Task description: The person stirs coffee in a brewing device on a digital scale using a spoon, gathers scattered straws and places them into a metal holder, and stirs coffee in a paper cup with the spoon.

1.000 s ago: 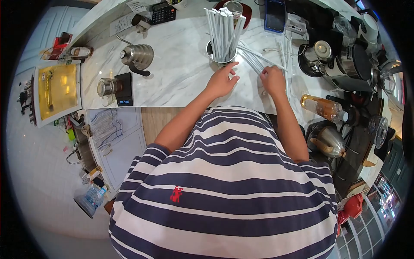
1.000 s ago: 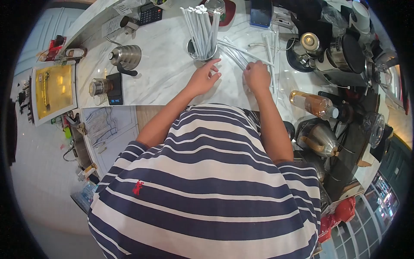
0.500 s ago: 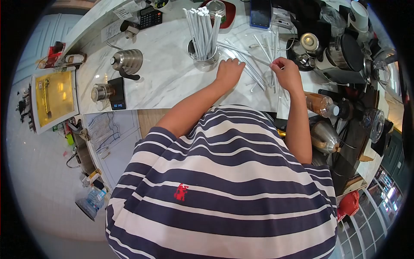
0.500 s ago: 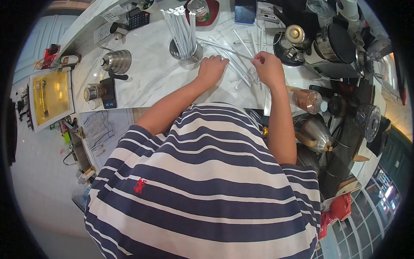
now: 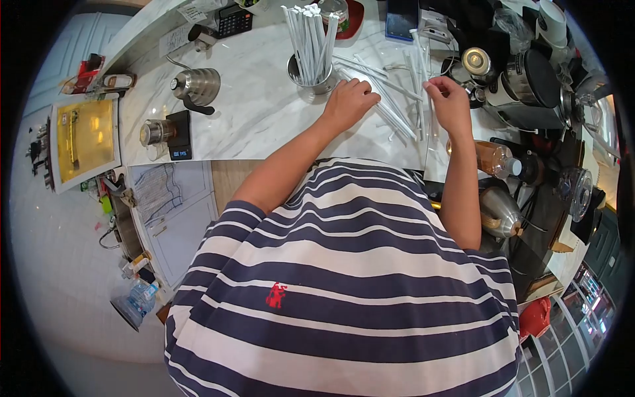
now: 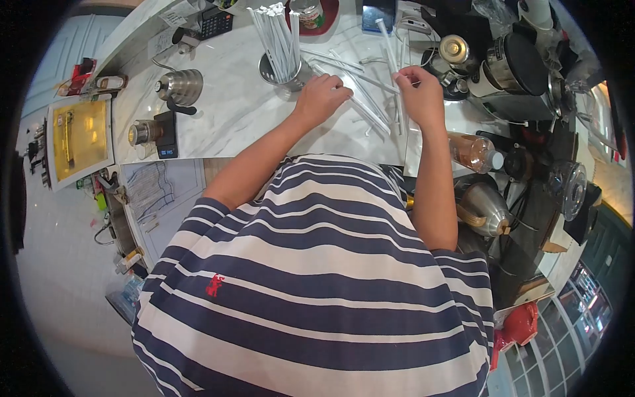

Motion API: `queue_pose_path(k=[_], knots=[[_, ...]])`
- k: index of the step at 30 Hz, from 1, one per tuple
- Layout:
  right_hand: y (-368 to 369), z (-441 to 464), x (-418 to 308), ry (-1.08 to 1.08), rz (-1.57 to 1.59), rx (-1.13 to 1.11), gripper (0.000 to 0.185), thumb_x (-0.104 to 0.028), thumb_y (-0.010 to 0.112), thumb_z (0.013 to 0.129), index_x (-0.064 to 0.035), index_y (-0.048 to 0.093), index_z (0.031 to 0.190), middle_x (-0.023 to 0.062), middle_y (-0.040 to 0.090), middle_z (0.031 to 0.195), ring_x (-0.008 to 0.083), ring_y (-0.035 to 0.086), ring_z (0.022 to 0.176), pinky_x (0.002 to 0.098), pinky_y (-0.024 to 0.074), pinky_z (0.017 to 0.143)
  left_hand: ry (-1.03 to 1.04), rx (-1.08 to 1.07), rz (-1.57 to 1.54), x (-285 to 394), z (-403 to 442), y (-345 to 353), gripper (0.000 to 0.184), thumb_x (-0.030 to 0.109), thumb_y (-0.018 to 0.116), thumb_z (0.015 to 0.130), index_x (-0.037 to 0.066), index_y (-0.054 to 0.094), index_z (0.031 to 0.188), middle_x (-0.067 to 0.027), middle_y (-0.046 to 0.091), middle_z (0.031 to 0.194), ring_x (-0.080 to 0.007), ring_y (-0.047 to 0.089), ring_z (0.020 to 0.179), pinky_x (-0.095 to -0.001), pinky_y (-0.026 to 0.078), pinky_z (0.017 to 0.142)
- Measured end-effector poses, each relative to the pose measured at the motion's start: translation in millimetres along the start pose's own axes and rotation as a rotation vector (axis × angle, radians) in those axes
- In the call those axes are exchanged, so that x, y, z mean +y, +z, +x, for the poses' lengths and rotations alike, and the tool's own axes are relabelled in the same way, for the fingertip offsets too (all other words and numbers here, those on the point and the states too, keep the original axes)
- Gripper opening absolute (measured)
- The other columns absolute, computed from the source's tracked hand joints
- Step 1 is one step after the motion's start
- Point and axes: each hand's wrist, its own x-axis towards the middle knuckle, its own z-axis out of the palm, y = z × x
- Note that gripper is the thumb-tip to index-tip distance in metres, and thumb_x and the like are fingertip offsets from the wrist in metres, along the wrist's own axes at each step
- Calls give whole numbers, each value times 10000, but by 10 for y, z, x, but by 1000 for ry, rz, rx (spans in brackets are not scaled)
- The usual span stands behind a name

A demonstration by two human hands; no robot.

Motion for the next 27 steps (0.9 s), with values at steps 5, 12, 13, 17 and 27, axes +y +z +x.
queue_pose_path(k=[5, 12, 13, 17, 27], knots=[[29, 4, -35, 2, 204, 127, 250, -223, 767, 973, 20, 741, 1029, 11, 706, 823, 73, 587, 724, 260, 473, 671, -52, 220, -122, 129, -177, -311, 129, 129, 799, 850, 126, 763, 974, -30, 681, 907, -257, 656, 855, -399, 486, 736], [357, -147, -626, -65, 456, 122, 212, -166, 740, 998, 30, 691, 1062, 41, 734, 868, 90, 692, 819, 242, 523, 762, -467, 584, -419, 416, -345, -903, 82, 79, 769, 894, 54, 718, 952, -75, 680, 841, -224, 623, 742, -343, 472, 673], [408, -142, -708, -78, 451, 113, 182, -144, 730, 1004, 26, 685, 1052, 48, 744, 876, 99, 707, 845, 251, 535, 791, -496, 625, -414, 388, -312, -1063, 79, 78, 762, 902, 48, 713, 957, -76, 672, 831, -214, 609, 725, -333, 464, 666], [691, -87, -1074, -208, 428, 89, 177, -158, 719, 1008, 13, 686, 1037, 68, 779, 917, 100, 703, 835, 255, 529, 776, -617, 743, -448, 14, -222, -1343, 123, 110, 764, 928, 30, 707, 1001, -49, 671, 829, -157, 570, 718, -307, 445, 666], [1487, 162, -1214, -262, 29, 2, 263, -267, 754, 952, -15, 743, 1028, 131, 782, 869, 218, 745, 789, 345, 560, 733, -734, 420, -453, -733, -161, -1183, 299, 164, 776, 936, 43, 738, 1207, -39, 730, 914, -132, 610, 792, -305, 536, 763]])
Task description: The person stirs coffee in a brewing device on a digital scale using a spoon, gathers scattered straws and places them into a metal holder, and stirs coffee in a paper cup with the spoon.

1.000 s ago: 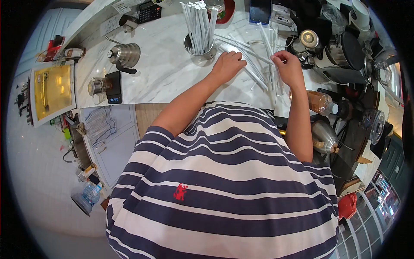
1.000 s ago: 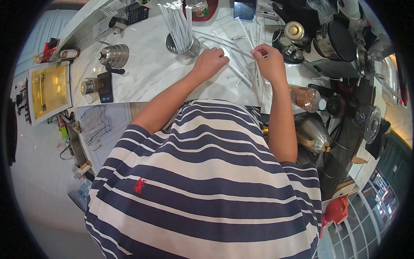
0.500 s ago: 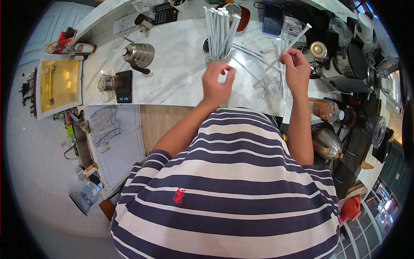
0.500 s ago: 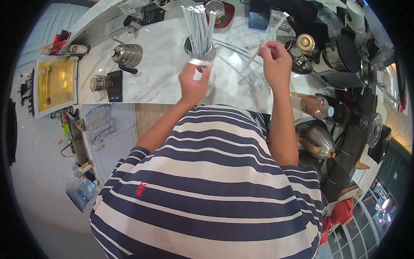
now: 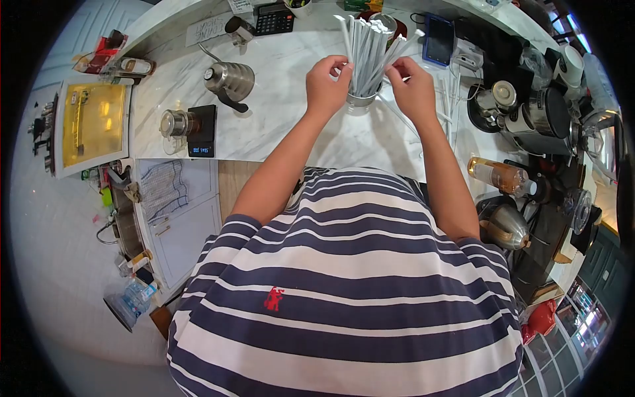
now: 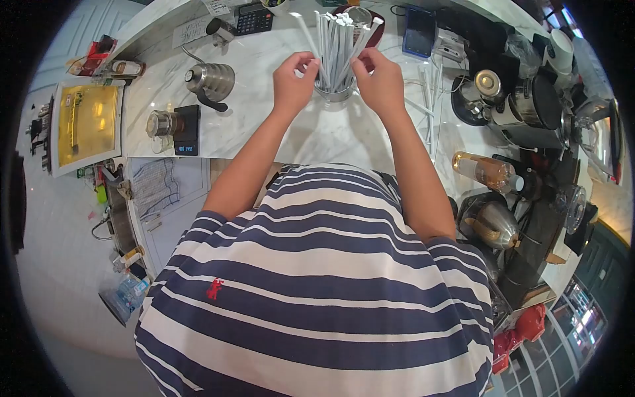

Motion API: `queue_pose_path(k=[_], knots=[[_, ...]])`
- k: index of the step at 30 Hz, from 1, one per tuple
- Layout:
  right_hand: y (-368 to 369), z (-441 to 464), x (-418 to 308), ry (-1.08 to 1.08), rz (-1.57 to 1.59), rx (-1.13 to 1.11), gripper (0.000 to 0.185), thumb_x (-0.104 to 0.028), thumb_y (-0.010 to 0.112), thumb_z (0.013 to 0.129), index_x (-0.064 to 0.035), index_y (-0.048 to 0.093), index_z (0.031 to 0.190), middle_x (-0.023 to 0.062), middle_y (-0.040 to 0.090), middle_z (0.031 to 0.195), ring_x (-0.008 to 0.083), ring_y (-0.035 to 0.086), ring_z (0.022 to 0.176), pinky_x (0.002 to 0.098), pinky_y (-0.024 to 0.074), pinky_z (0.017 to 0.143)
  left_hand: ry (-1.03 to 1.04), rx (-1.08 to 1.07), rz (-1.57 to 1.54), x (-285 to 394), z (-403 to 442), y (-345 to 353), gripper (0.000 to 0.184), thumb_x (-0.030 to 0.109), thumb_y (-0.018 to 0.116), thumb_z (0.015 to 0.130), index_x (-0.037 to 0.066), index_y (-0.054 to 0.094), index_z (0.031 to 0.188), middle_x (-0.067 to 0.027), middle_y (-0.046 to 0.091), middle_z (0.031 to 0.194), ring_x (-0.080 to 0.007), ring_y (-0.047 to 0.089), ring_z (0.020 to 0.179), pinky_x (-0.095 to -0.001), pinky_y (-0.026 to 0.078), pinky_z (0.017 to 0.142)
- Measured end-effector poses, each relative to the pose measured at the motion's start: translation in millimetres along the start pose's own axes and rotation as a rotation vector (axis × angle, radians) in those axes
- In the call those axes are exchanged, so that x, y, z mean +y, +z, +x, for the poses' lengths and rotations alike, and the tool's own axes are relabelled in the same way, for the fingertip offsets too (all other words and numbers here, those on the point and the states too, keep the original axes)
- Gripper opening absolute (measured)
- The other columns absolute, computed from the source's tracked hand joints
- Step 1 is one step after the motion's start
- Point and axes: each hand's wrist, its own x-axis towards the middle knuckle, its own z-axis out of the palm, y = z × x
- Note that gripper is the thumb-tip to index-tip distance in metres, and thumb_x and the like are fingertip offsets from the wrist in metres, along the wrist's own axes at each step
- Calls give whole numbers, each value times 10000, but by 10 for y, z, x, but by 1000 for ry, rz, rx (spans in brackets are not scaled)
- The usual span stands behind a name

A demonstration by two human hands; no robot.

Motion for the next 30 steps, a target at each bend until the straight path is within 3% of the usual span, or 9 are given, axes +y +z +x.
queue_pose_path(k=[2, 6, 10, 13, 18, 22, 25, 28, 30], knots=[[94, -16, 76, 4, -44, -77, 303, -300, 773, 936, -8, 750, 1015, 136, 785, 873, 235, 753, 799, 362, 573, 759, -18, -88, 4, -104, -12, 9, 367, 169, 786, 920, 71, 720, 1268, -42, 718, 961, -140, 602, 799, -309, 536, 762], [157, -98, 18, 134, 22, 75, 368, -332, 797, 915, 16, 749, 1024, 150, 773, 878, 264, 743, 798, 374, 570, 784, -15, -119, 60, -154, 19, -96, 488, 210, 817, 879, 126, 689, 1342, -48, 677, 1018, -183, 601, 801, -351, 542, 761], [273, -124, 111, 90, -191, 321, 532, -345, 783, 930, 15, 650, 1299, 170, 713, 1131, 280, 729, 834, 398, 559, 828, -64, -110, 88, -267, 60, -157, 517, 232, 822, 872, 139, 680, 1361, -54, 665, 1022, -201, 604, 794, -370, 543, 774], [397, -51, 72, 172, -107, 259, 520, -331, 769, 937, 23, 618, 1287, 170, 695, 1228, 283, 735, 844, 422, 557, 828, -45, -159, 112, -276, 197, -128, 543, 278, 817, 897, 118, 679, 1397, -42, 707, 1016, -149, 587, 772, -331, 532, 722], [487, 193, 87, 56, -166, 57, 270, -233, 645, 1023, 24, 676, 1099, 270, 749, 932, 387, 747, 851, 450, 562, 804, 143, -281, 205, -300, 543, 2, 486, 308, 808, 900, 130, 730, 1345, -44, 738, 924, -186, 618, 693, -367, 538, 716], [514, 294, -4, 21, -165, 46, 286, -227, 650, 1018, 15, 684, 1167, 256, 757, 969, 406, 740, 862, 467, 559, 812, 170, -236, 248, -237, 611, 18, 422, 291, 800, 903, 145, 760, 1297, -42, 742, 877, -217, 642, 698, -393, 542, 722], [515, 327, 180, 24, -254, -53, 280, -219, 659, 991, 4, 705, 1154, 264, 733, 1059, 454, 696, 1017, 506, 541, 898, 183, -256, 276, -320, 586, 4, 459, 292, 797, 906, 139, 733, 1335, -56, 737, 947, -228, 639, 684, -393, 544, 720], [468, 179, 264, -138, -229, 99, 326, -241, 693, 985, -9, 714, 1213, 240, 726, 1133, 390, 689, 1084, 467, 541, 924, 137, -198, 236, -321, 446, -23, 511, 293, 796, 913, 132, 686, 1386, -62, 716, 1040, -217, 637, 744, -378, 544, 747], [354, 40, 317, -63, -110, 168, 362, -258, 714, 980, -16, 714, 1249, 222, 726, 1155, 351, 687, 1097, 446, 542, 928, 75, -171, 179, -305, 316, -117, 532, 271, 800, 913, 127, 658, 1405, -70, 697, 1085, -209, 632, 803, -368, 540, 773]])
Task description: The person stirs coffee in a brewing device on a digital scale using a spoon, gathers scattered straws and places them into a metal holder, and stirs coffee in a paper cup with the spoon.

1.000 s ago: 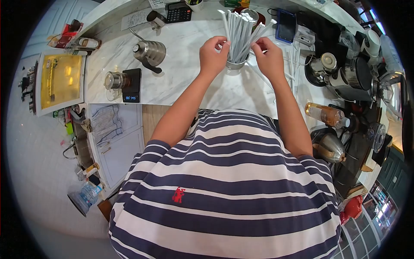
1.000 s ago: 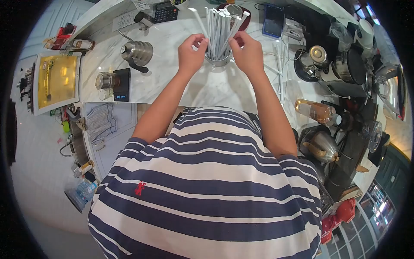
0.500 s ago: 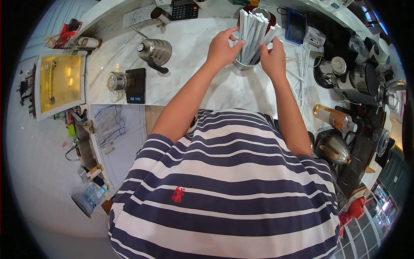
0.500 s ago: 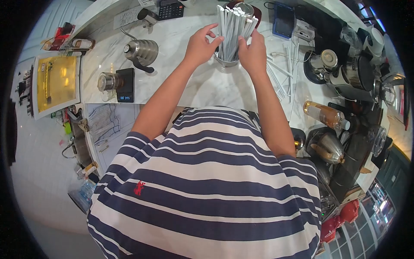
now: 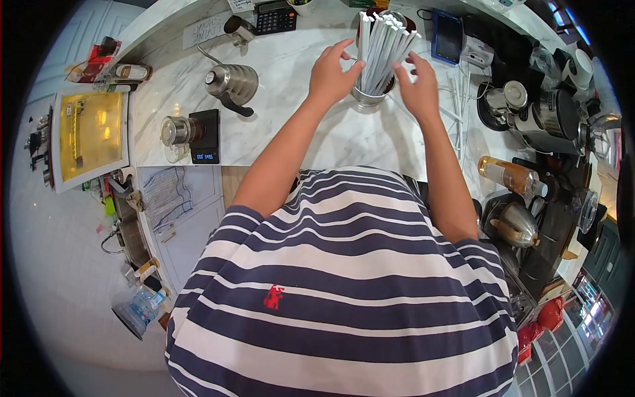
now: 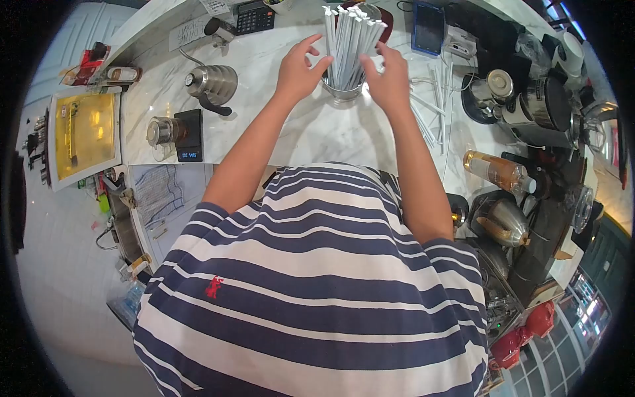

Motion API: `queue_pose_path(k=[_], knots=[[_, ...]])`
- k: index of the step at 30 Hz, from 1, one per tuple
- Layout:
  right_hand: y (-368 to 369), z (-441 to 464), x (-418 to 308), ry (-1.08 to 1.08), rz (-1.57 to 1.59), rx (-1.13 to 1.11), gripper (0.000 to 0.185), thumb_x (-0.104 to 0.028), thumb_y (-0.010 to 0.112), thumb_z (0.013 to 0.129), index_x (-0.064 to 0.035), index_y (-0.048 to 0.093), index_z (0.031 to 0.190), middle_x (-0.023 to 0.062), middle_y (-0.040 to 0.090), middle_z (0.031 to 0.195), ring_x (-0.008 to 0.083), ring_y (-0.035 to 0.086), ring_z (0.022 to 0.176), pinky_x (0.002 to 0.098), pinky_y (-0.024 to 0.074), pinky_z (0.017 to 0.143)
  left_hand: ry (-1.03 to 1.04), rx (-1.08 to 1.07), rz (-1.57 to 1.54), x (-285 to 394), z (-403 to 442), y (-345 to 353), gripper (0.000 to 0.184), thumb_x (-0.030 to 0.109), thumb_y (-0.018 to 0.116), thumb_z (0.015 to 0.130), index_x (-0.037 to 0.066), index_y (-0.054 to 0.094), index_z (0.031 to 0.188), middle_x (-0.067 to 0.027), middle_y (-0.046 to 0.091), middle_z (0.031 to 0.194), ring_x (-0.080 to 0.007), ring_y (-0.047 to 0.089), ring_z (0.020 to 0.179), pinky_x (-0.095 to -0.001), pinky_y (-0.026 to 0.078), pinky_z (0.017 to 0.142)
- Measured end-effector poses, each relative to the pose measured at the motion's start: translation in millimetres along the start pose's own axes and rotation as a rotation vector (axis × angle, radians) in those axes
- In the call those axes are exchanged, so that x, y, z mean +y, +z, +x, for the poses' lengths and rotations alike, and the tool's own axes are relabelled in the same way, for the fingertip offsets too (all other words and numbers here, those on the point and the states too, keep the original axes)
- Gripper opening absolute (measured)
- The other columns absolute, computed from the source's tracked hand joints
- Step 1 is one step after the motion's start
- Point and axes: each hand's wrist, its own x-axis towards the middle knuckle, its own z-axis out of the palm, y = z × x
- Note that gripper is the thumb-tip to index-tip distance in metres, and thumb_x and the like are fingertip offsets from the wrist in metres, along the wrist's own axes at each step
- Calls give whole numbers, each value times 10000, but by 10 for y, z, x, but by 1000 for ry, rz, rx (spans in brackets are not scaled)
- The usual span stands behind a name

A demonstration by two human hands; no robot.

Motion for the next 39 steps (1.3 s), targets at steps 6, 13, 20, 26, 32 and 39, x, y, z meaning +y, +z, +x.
queue_pose_path(k=[6, 13, 20, 26, 32, 39], knots=[[-568, -549, 820, 343, -107, -56, 362, -254, 729, 958, -30, 738, 1243, 194, 734, 1129, 342, 688, 1056, 439, 545, 931, -68, 118, -50, -186, -768, -107, 501, 208, 820, 898, 114, 662, 1364, -90, 680, 1097, -212, 615, 887, -360, 529, 812], [-457, -1043, 1216, 180, -606, -59, 263, -202, 733, 896, -60, 770, 1114, 137, 727, 1107, 379, 650, 1041, 494, 549, 903, 18, -245, -97, 7, -1150, 140, 346, 176, 806, 896, 104, 717, 1223, -98, 686, 1022, -259, 644, 851, -380, 542, 802], [-499, -1009, 1203, 150, -684, -135, 191, -211, 707, 925, -89, 782, 1052, 108, 722, 1078, 351, 659, 1040, 502, 556, 867, 318, -431, 94, -16, -956, 792, 359, 227, 759, 933, 153, 713, 1281, -88, 699, 1050, -284, 672, 953, -417, 536, 849], [-689, -1056, 1127, 189, -613, -134, 193, -219, 704, 921, -114, 821, 1031, 112, 720, 1059, 348, 660, 1043, 508, 564, 872, 419, -550, 298, 133, -812, 1117, 399, 194, 750, 920, 217, 714, 1316, -83, 661, 1035, -295, 673, 1002, -447, 534, 857], [-885, -1033, 983, 289, -382, -123, 209, -216, 717, 918, -78, 824, 1034, 148, 737, 1015, 363, 666, 996, 485, 555, 867, 665, -616, 556, 60, -718, 1334, 261, 179, 701, 898, 212, 735, 1155, -53, 662, 981, -254, 676, 996, -442, 517, 827], [-1126, -1010, 929, 329, -111, 34, 254, -231, 758, 918, -27, 808, 1062, 167, 738, 928, 303, 683, 857, 406, 540, 823, 806, -475, 397, -56, -834, 1126, 100, 157, 668, 898, 161, 717, 986, -39, 637, 869, -250, 655, 893, -406, 485, 782]])
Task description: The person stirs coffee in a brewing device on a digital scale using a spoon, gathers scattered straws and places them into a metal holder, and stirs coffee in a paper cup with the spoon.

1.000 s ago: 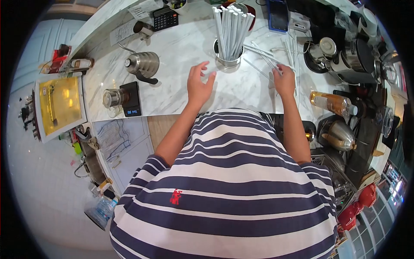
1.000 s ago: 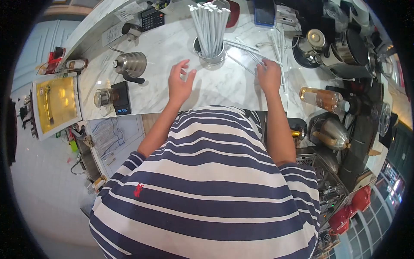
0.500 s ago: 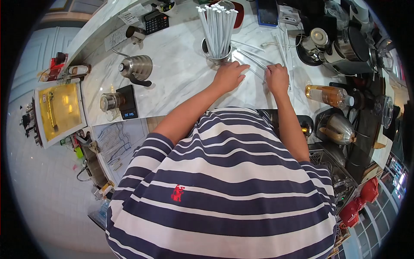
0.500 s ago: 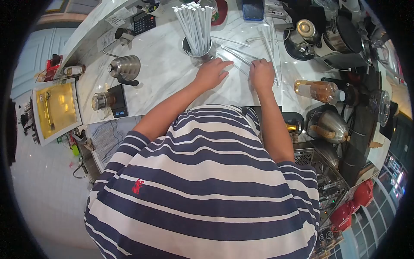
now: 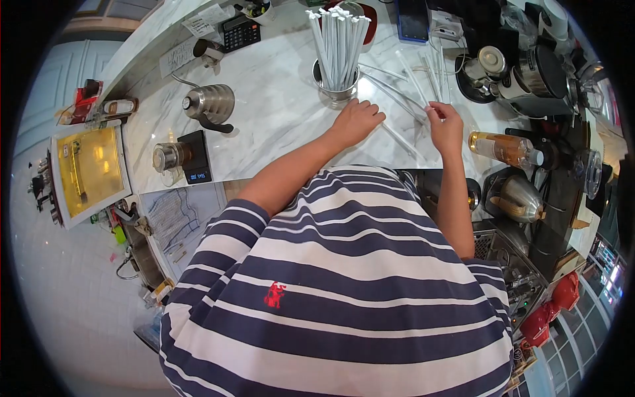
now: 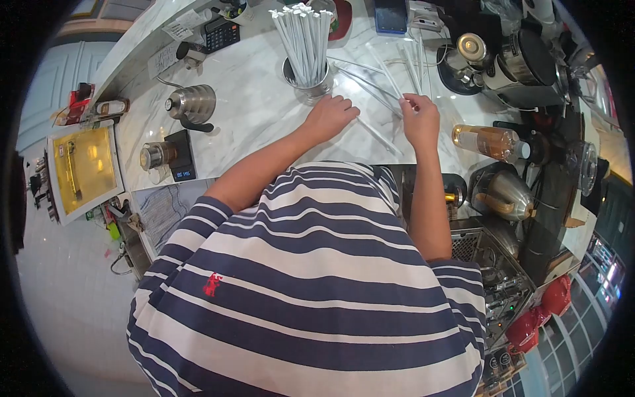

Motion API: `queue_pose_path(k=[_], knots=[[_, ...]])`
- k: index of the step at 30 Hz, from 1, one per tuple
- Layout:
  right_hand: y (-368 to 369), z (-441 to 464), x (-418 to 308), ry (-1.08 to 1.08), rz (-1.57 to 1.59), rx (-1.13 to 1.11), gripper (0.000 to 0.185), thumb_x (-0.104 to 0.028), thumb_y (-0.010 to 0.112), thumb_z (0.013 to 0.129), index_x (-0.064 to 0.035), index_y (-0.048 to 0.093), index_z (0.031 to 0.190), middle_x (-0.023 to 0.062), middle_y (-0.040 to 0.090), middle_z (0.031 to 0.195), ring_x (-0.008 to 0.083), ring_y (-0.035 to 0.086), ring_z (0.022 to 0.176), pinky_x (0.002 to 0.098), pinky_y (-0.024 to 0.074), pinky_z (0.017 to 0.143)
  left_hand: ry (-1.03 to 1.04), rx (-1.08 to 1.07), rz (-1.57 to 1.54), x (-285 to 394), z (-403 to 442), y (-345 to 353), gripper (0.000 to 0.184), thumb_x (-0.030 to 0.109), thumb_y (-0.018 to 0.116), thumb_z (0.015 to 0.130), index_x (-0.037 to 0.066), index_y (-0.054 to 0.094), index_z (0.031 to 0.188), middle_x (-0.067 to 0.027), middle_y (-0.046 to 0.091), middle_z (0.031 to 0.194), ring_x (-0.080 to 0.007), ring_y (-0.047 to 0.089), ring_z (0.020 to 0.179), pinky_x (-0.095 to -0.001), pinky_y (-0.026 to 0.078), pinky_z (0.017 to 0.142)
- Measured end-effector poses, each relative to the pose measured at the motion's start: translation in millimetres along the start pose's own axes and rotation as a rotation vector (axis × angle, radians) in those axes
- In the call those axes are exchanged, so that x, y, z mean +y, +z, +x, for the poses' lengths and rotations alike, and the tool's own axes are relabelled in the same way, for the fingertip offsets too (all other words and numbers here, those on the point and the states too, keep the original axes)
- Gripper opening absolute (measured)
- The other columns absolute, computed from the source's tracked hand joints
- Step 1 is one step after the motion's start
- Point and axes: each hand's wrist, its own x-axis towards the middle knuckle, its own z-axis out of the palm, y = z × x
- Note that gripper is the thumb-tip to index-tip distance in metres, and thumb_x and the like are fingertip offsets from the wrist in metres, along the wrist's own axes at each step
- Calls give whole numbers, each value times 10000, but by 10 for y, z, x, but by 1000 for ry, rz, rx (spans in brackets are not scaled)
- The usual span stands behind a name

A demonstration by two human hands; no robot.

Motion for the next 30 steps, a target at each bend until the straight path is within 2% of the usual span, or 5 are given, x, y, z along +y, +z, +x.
queue_pose_path(k=[5, 18, 23, 25, 30], knots=[[-103, 27, -174, 141, 169, 24, 299, -238, 777, 945, -29, 778, 1159, 51, 748, 919, 132, 632, 786, 304, 516, 739, -132, 323, -285, 172, -178, -494, 130, 100, 743, 897, 114, 740, 1026, -49, 690, 893, -255, 662, 837, -399, 499, 779], [357, 357, -1577, -208, 445, 71, 240, -159, 797, 941, -26, 698, 1115, 40, 739, 934, 126, 660, 817, 299, 531, 736, -741, 928, -816, -262, 29, -1585, 168, 149, 686, 1032, -5, 713, 1094, -24, 712, 892, -87, 633, 828, -267, 512, 765], [837, 522, -1533, -264, 322, -66, 220, -124, 772, 902, -23, 704, 1085, 92, 758, 916, 198, 702, 813, 335, 556, 761, -890, 520, -814, -699, -29, -1060, 313, 188, 740, 984, 36, 684, 1252, -17, 720, 912, -80, 625, 773, -269, 517, 722], [1045, 522, -1384, -307, 160, -70, 230, -139, 770, 870, -30, 723, 1067, 126, 766, 963, 284, 711, 861, 390, 568, 810, -895, 498, -711, -597, -70, -1099, 373, 202, 766, 955, 52, 680, 1285, -22, 718, 903, -85, 610, 732, -275, 518, 701], [1119, 398, -1417, -190, 167, 24, 281, -220, 831, 862, -28, 742, 1048, 107, 751, 967, 234, 676, 832, 374, 557, 795, -914, 564, -568, -683, -128, -1113, 468, 221, 811, 902, 72, 675, 1324, -25, 716, 887, -95, 587, 667, -294, 514, 652]])
